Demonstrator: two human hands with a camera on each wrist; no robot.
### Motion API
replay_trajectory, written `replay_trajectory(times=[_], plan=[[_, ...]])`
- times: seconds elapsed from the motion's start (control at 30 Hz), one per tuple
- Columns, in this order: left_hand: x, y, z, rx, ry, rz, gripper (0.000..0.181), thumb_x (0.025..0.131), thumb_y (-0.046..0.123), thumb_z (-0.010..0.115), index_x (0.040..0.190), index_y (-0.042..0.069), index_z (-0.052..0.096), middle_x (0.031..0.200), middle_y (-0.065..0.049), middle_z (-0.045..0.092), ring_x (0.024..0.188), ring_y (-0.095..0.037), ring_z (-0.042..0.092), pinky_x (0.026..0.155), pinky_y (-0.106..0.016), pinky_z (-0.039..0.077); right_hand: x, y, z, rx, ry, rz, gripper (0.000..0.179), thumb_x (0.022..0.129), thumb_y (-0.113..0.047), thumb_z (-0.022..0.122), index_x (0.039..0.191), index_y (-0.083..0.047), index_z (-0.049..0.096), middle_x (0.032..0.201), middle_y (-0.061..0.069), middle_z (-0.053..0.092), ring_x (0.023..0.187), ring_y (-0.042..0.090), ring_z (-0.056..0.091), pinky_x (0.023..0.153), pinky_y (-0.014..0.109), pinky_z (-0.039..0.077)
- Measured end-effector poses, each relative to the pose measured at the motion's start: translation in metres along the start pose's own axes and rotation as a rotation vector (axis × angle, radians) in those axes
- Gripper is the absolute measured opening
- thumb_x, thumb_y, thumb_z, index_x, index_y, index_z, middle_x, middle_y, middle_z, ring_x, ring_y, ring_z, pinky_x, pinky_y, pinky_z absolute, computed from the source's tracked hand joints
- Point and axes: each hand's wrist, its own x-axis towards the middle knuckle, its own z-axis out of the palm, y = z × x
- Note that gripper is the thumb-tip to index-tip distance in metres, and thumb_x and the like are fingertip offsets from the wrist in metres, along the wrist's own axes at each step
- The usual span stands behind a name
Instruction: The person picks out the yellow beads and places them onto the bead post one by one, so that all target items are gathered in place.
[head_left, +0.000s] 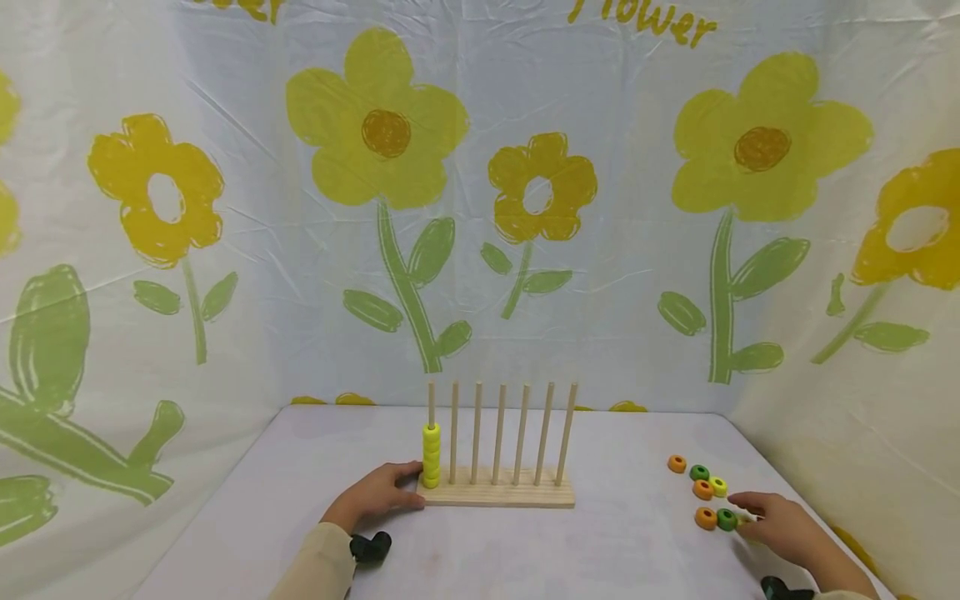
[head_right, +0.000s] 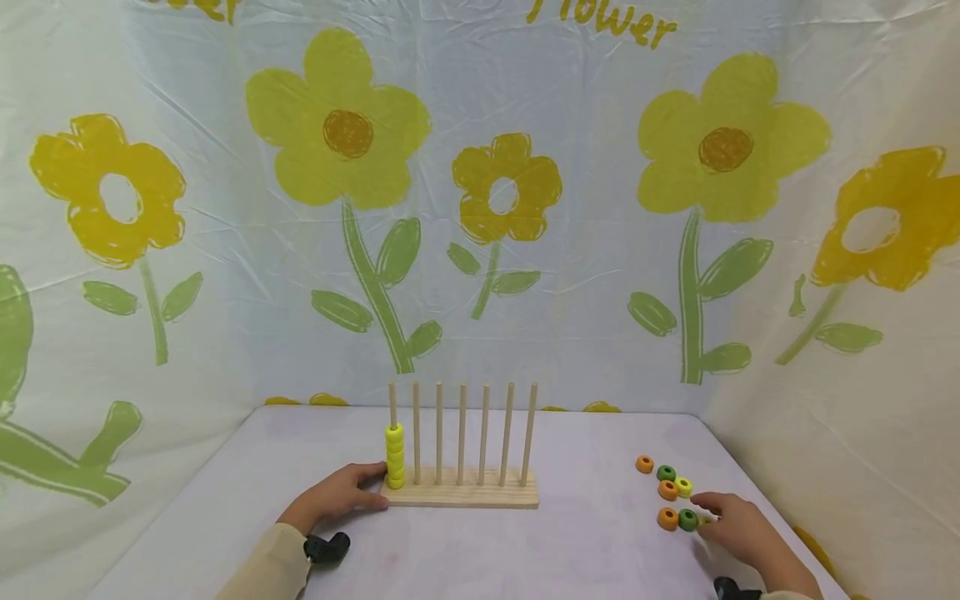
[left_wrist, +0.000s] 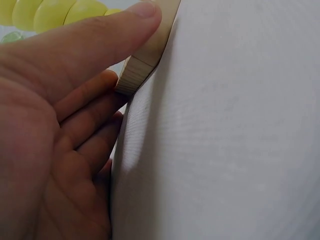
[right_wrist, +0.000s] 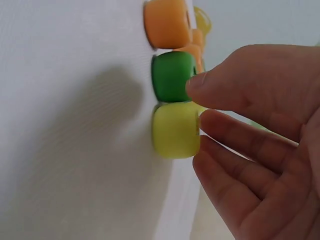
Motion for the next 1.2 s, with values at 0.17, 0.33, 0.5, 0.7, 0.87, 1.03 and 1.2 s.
replay_trajectory(times=[0.17, 0.33, 0.5, 0.7, 0.87, 1.03, 1.2], plan=[[-0.001, 0.0, 0.0, 0.016, -0.019, 0.016, 0.083, 0.076, 0.048, 0.078, 0.144, 0.011, 0.048, 0.149, -0.013, 0.046, 0.14, -0.042, 0.035, 0.112, -0.063, 0.027, 0.004, 0.007, 0.007, 0.027, -0.02, 0.049, 0.047, 0.082, -0.021, 0.072, 0.12, 0.006, 0.062, 0.114, 0.026, 0.065, 0.098, 0.035, 0.063, 0.08, 0.049, 0.056], [-0.001, 0.0, 0.002, 0.022, -0.027, 0.021, 0.084, 0.077, 0.049, 0.077, 0.145, 0.01, 0.046, 0.149, -0.013, 0.045, 0.14, -0.042, 0.035, 0.112, -0.063, 0.027, 0.003, 0.01, 0.011, 0.026, -0.019, 0.087, 0.044, 0.082, -0.017, 0.071, 0.118, 0.007, 0.062, 0.109, 0.023, 0.067, 0.094, 0.029, 0.063, 0.08, 0.05, 0.054], [-0.001, -0.003, 0.002, 0.041, -0.03, 0.025, 0.084, 0.077, 0.049, 0.077, 0.145, 0.01, 0.045, 0.15, -0.014, 0.045, 0.14, -0.042, 0.035, 0.112, -0.062, 0.027, 0.002, 0.012, 0.013, 0.021, -0.014, 0.089, 0.042, 0.081, -0.015, 0.071, 0.116, 0.007, 0.064, 0.109, 0.022, 0.066, 0.096, 0.033, 0.062, 0.081, 0.052, 0.053], [-0.001, -0.003, 0.001, 0.057, -0.036, 0.029, 0.082, 0.078, 0.049, 0.076, 0.144, 0.011, 0.046, 0.149, -0.013, 0.046, 0.14, -0.041, 0.036, 0.112, -0.062, 0.028, 0.004, 0.016, 0.013, -0.003, 0.005, 0.085, 0.039, 0.08, -0.015, 0.072, 0.113, 0.005, 0.066, 0.105, 0.02, 0.067, 0.093, 0.029, 0.061, 0.079, 0.051, 0.053], [-0.001, 0.001, 0.001, 0.058, -0.032, 0.004, 0.08, 0.078, 0.049, 0.076, 0.144, 0.013, 0.047, 0.15, -0.011, 0.045, 0.14, -0.04, 0.036, 0.112, -0.062, 0.028, 0.003, 0.017, 0.011, -0.025, 0.022, 0.073, 0.038, 0.08, -0.015, 0.071, 0.112, 0.005, 0.066, 0.103, 0.019, 0.068, 0.09, 0.026, 0.061, 0.079, 0.05, 0.052], [-0.001, 0.004, 0.0, 0.052, -0.032, -0.015, 0.08, 0.077, 0.049, 0.077, 0.144, 0.015, 0.048, 0.151, -0.011, 0.044, 0.141, -0.04, 0.035, 0.112, -0.063, 0.028, 0.0, 0.013, 0.004, -0.041, 0.03, 0.048, 0.037, 0.081, -0.013, 0.069, 0.112, 0.006, 0.066, 0.103, 0.019, 0.068, 0.089, 0.024, 0.061, 0.078, 0.05, 0.053], [-0.001, 0.003, -0.001, 0.043, -0.037, 0.004, 0.08, 0.078, 0.048, 0.077, 0.144, 0.015, 0.048, 0.151, -0.011, 0.044, 0.141, -0.04, 0.035, 0.113, -0.063, 0.027, -0.002, 0.004, -0.004, -0.061, 0.042, 0.025, 0.035, 0.083, -0.013, 0.067, 0.113, 0.005, 0.067, 0.105, 0.019, 0.069, 0.088, 0.024, 0.06, 0.078, 0.051, 0.053]])
